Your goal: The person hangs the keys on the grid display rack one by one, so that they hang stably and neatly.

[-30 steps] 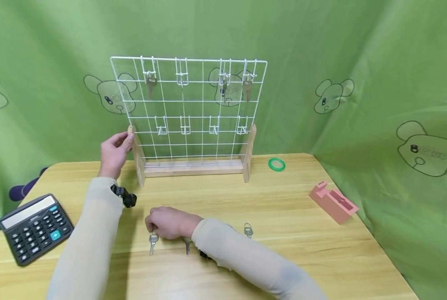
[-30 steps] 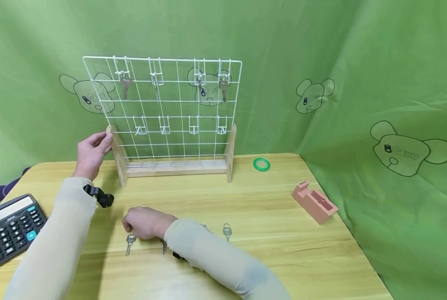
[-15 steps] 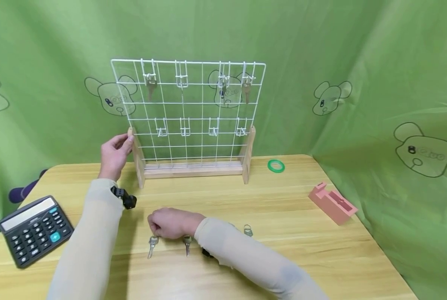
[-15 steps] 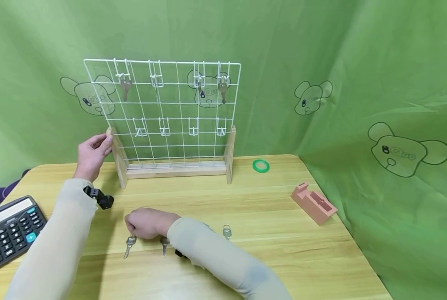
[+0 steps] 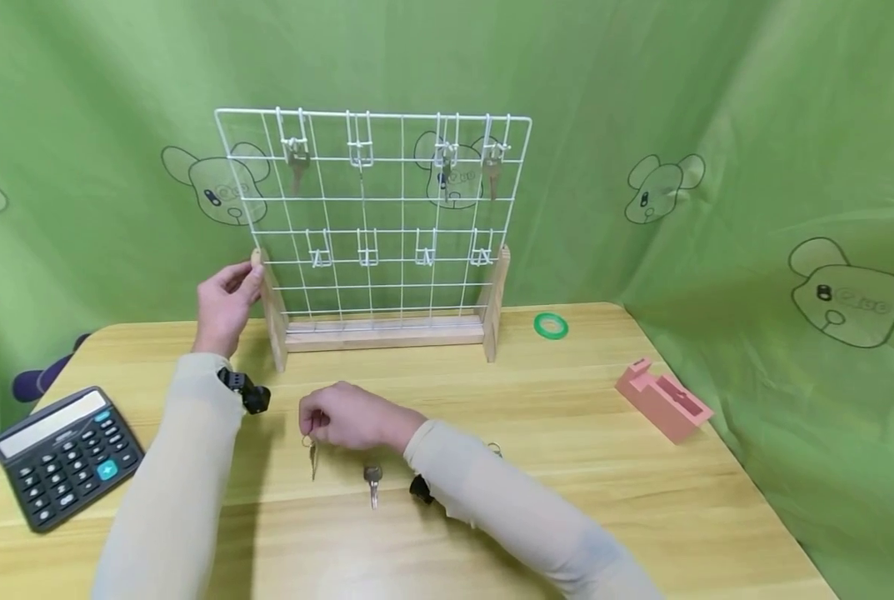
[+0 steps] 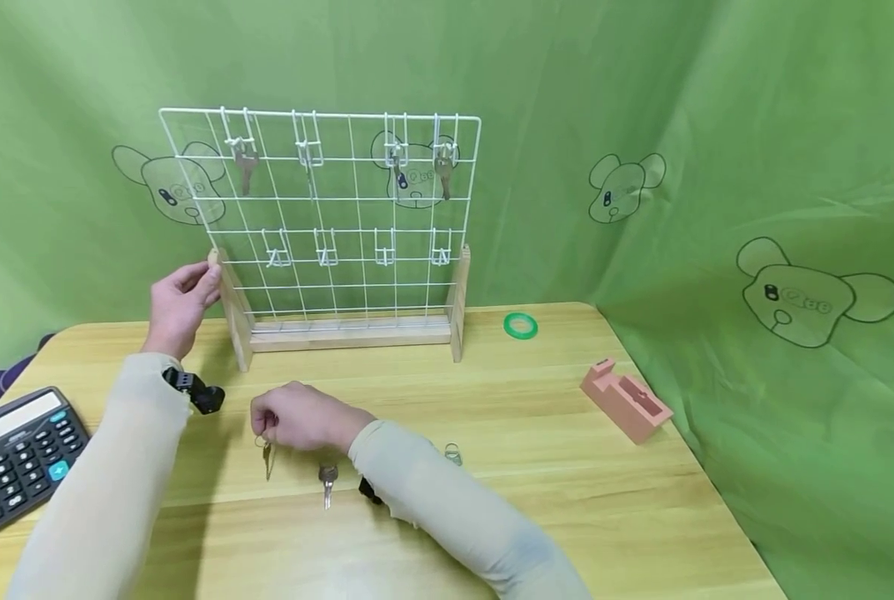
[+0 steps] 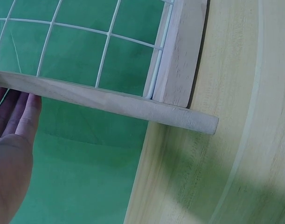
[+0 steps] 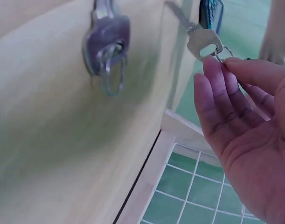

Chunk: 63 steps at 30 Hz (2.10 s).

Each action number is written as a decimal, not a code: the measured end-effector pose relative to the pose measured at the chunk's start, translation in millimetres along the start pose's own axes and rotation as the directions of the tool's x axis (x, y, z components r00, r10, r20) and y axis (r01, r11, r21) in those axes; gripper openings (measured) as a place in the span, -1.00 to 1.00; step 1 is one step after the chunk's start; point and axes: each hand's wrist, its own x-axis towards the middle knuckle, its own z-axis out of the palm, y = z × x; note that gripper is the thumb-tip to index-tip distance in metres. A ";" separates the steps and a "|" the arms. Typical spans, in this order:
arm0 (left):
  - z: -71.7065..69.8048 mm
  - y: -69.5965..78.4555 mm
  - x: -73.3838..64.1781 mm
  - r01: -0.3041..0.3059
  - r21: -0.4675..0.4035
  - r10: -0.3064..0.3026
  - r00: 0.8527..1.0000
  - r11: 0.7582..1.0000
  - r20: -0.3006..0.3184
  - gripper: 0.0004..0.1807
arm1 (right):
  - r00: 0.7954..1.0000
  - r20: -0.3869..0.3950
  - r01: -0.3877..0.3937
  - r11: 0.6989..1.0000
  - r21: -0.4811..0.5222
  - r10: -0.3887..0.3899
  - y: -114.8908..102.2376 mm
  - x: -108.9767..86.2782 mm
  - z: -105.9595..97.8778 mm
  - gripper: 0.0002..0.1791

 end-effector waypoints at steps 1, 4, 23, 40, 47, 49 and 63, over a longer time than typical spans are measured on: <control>-0.2 0.5 0.2 0.001 -0.001 -0.001 1.000 1.000 -0.001 -0.40 | 1.000 -0.011 0.002 1.000 0.015 -0.001 -0.2 -0.2 -2.0 -0.88; -0.8 1.0 0.7 0.007 0.000 -0.007 1.000 1.000 0.000 -0.40 | 0.999 -0.037 0.002 0.999 0.048 0.000 -0.4 -1.7 -6.9 -0.89; -1.0 -1.2 1.5 0.001 -0.003 -0.001 1.000 1.000 0.003 -0.40 | 0.984 -0.169 -0.025 0.990 0.137 0.048 4.5 -5.0 -34.8 -0.94; -0.8 -1.3 1.2 -0.014 -0.007 0.014 1.000 1.000 0.006 -0.40 | 0.962 -0.262 -0.049 0.995 0.089 0.071 -0.7 -2.2 -65.1 -0.92; -1.0 -1.5 0.8 -0.009 0.004 0.009 1.000 1.000 0.002 -0.39 | 0.949 -0.307 -0.042 0.996 0.080 0.065 -2.6 1.0 -77.0 -0.92; -1.0 -1.7 1.2 -0.011 0.006 0.011 1.000 1.000 0.004 -0.39 | 0.943 -0.328 -0.039 0.996 0.082 0.064 -2.3 2.4 -79.6 -0.92; -1.1 -2.5 2.8 -0.019 0.004 0.019 1.000 1.000 0.005 -0.40 | 0.905 -0.416 -0.046 0.994 0.096 0.082 2.2 11.3 -93.7 -0.90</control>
